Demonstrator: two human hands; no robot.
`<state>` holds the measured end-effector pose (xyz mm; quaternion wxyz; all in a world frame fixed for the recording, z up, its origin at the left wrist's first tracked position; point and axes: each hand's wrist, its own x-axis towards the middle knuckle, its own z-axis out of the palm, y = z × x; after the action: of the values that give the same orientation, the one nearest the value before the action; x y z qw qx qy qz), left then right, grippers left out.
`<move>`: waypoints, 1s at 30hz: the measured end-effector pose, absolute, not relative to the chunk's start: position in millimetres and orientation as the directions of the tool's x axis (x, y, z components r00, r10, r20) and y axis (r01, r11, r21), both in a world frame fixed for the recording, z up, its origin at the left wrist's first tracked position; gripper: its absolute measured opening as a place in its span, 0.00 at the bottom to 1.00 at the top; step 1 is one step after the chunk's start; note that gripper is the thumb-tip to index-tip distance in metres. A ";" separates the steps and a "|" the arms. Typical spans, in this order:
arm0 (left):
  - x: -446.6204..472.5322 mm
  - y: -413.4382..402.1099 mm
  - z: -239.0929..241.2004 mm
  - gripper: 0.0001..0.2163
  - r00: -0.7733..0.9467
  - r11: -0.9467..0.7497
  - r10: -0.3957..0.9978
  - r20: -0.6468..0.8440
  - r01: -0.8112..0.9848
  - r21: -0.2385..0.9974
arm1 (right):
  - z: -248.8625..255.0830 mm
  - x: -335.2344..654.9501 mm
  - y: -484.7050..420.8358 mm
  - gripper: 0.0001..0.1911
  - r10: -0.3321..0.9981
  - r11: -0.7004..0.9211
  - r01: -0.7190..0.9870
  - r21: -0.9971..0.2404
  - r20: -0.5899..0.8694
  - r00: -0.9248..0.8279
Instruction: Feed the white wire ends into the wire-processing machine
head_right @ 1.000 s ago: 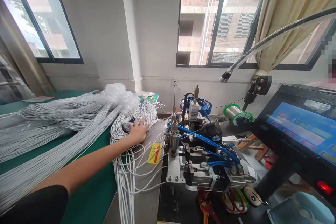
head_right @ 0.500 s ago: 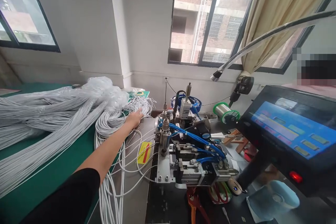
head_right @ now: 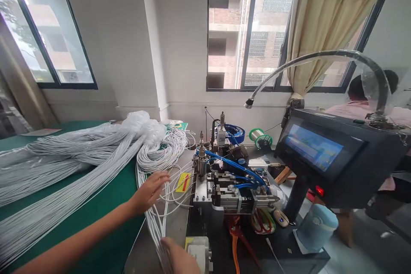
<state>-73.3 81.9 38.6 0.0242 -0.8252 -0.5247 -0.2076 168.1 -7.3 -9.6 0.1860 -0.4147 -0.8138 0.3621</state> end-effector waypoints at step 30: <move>-26.9 41.0 6.7 0.14 0.680 -0.731 0.630 0.374 0.682 -0.010 | 8.8 156.1 -35.0 0.16 0.910 0.362 0.360 -0.860 0.243 -0.335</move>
<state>-26.9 41.0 6.7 0.0744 -0.9136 -0.3591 -0.1755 156.1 -35.0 8.8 0.3802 -0.4336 -0.7323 0.3622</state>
